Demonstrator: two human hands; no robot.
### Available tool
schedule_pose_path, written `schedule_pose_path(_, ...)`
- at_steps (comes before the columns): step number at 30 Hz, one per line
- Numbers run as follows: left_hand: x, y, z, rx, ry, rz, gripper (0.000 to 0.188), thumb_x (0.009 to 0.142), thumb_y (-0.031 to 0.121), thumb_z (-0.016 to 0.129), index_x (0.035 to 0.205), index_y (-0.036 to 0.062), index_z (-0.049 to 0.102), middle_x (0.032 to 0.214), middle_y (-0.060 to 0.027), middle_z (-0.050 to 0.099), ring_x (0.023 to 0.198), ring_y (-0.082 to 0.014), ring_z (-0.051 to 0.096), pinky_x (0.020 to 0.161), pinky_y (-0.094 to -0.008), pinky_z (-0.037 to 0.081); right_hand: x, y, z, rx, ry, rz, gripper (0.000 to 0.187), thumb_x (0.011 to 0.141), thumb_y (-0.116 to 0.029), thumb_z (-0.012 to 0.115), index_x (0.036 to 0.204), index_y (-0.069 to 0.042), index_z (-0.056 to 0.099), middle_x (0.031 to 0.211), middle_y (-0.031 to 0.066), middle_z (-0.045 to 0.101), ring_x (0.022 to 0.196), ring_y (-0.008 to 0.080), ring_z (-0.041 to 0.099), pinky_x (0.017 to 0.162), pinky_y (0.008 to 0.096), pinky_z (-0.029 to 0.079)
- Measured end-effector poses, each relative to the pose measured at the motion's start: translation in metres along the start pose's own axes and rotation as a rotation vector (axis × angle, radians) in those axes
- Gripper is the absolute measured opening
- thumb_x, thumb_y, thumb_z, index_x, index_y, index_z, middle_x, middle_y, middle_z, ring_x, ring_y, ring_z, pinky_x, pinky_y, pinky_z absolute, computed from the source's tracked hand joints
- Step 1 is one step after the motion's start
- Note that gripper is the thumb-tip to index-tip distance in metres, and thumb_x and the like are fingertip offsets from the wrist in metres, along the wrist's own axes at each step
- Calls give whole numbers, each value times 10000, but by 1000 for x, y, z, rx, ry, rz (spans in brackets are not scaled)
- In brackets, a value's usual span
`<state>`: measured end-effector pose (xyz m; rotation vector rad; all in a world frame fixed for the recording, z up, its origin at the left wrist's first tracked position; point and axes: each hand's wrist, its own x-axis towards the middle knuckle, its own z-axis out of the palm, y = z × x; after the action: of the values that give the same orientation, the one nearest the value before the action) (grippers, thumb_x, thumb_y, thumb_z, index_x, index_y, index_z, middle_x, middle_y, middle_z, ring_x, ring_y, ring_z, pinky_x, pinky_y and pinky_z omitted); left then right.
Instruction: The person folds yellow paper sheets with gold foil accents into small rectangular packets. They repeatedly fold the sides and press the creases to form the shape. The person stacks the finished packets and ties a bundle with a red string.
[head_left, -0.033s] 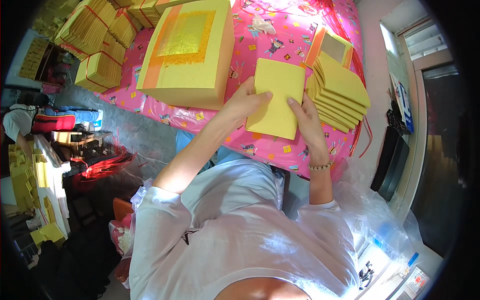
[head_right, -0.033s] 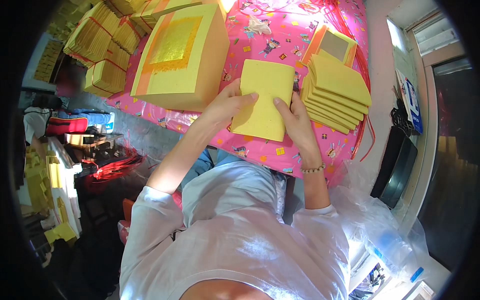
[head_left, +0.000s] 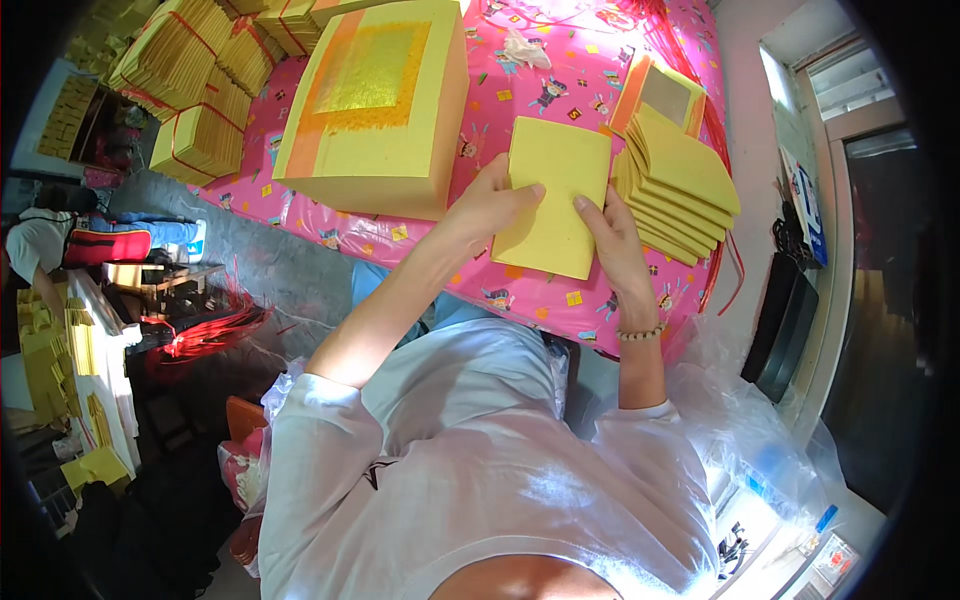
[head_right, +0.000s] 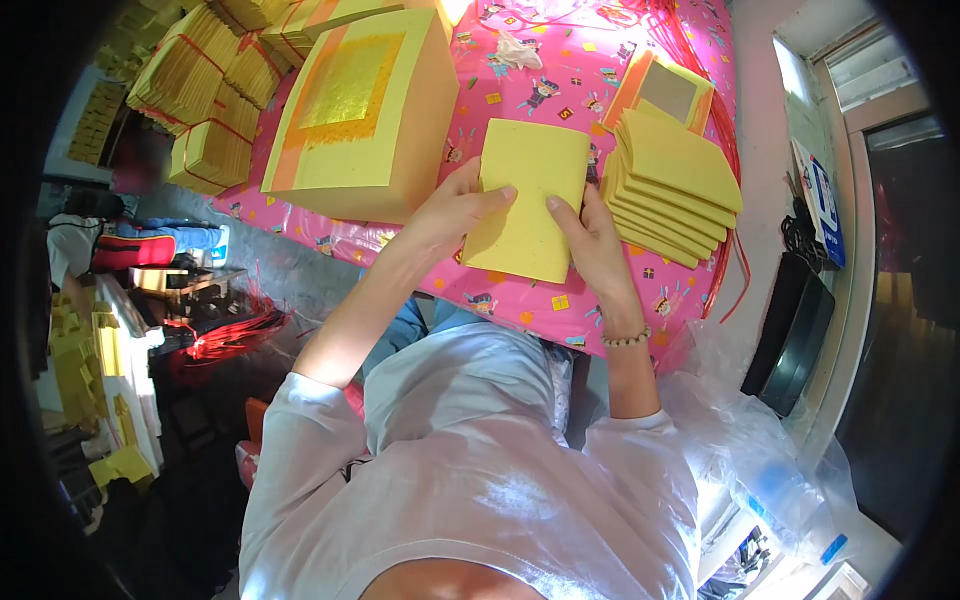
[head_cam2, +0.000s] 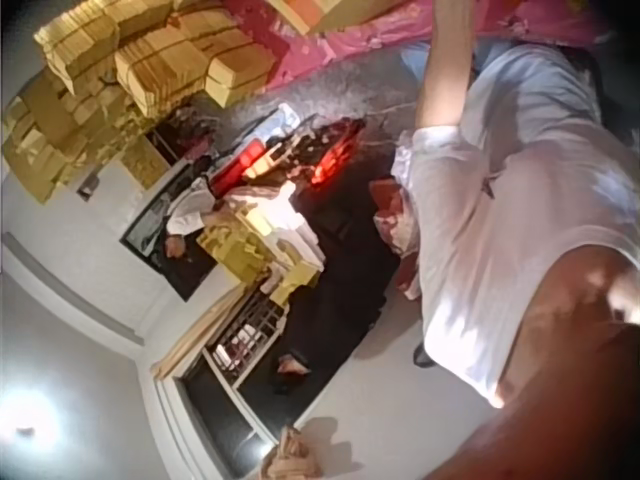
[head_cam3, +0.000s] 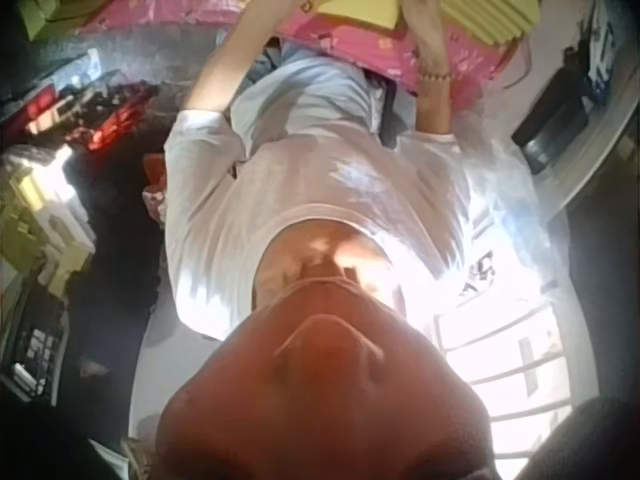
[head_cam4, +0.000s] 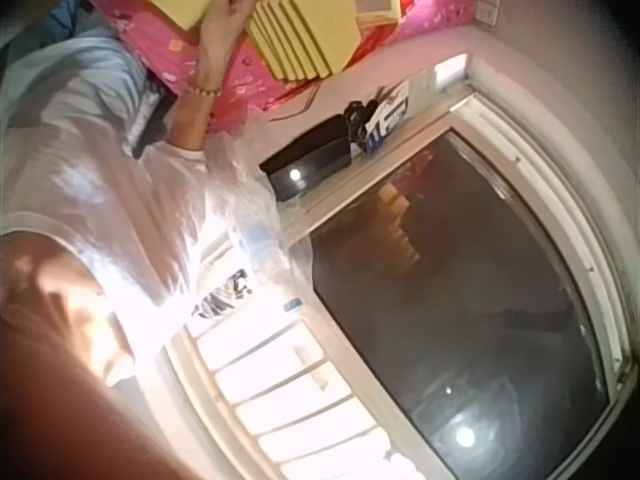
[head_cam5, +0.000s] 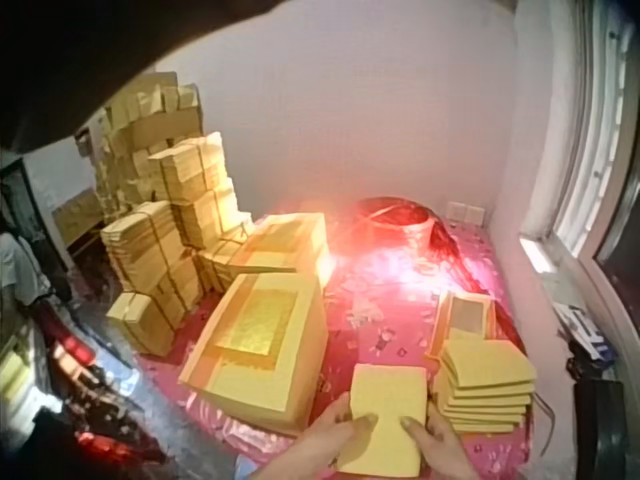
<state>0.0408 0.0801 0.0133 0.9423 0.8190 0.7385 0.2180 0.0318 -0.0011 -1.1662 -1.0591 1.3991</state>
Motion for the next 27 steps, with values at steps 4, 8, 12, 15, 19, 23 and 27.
schedule_pose_path(4,4,-21,0,150,88,270,384,907,40,531,1265,-5,399,1175,-108,554,1078,-166,552,903,-301,457,-3,0,7,-16,45,-177,353,940,-97,523,1258,25,427,1151,82,560,1018,129,543,873,264,437)
schedule_pose_path(8,-6,-42,0,461,215,608,290,888,37,523,1147,-27,410,1011,-146,609,951,-211,607,826,-337,484,-9,24,4,-254,96,-357,381,927,-89,539,1270,17,412,1146,97,554,1007,151,548,852,290,452)
schedule_pose_path(12,-14,-64,-1,435,262,623,248,898,64,529,1086,-22,393,897,-155,584,815,-221,617,710,-322,492,-19,33,-6,-474,7,-311,384,915,-97,560,1256,3,416,1103,120,562,985,165,557,799,299,470)
schedule_pose_path(15,-12,-75,-3,465,292,696,257,907,83,531,1088,-23,383,842,-149,568,730,-221,616,639,-312,486,-21,32,-4,-474,-3,-321,384,911,-99,568,1250,2,418,1097,122,562,983,163,558,793,292,470)
schedule_pose_path(19,-9,-74,-4,440,283,653,262,917,91,515,1106,-20,370,865,-159,574,750,-227,618,656,-315,483,-17,27,-3,-428,3,-280,405,907,-84,570,1263,4,397,1113,118,556,1006,160,554,813,292,470)
schedule_pose_path(23,0,-59,-3,490,264,645,287,918,75,503,1153,-18,368,987,-157,592,896,-215,616,747,-312,487,-9,19,1,-295,41,-325,431,907,-58,562,1285,12,368,1156,103,539,1045,153,542,863,286,459)
schedule_pose_path(27,5,-25,0,152,111,334,373,906,52,515,1240,-14,361,1144,-136,553,1057,-186,560,866,-310,460,6,3,0,-88,-35,-189,432,911,-56,555,1291,22,367,1203,103,526,1085,143,525,911,278,439)
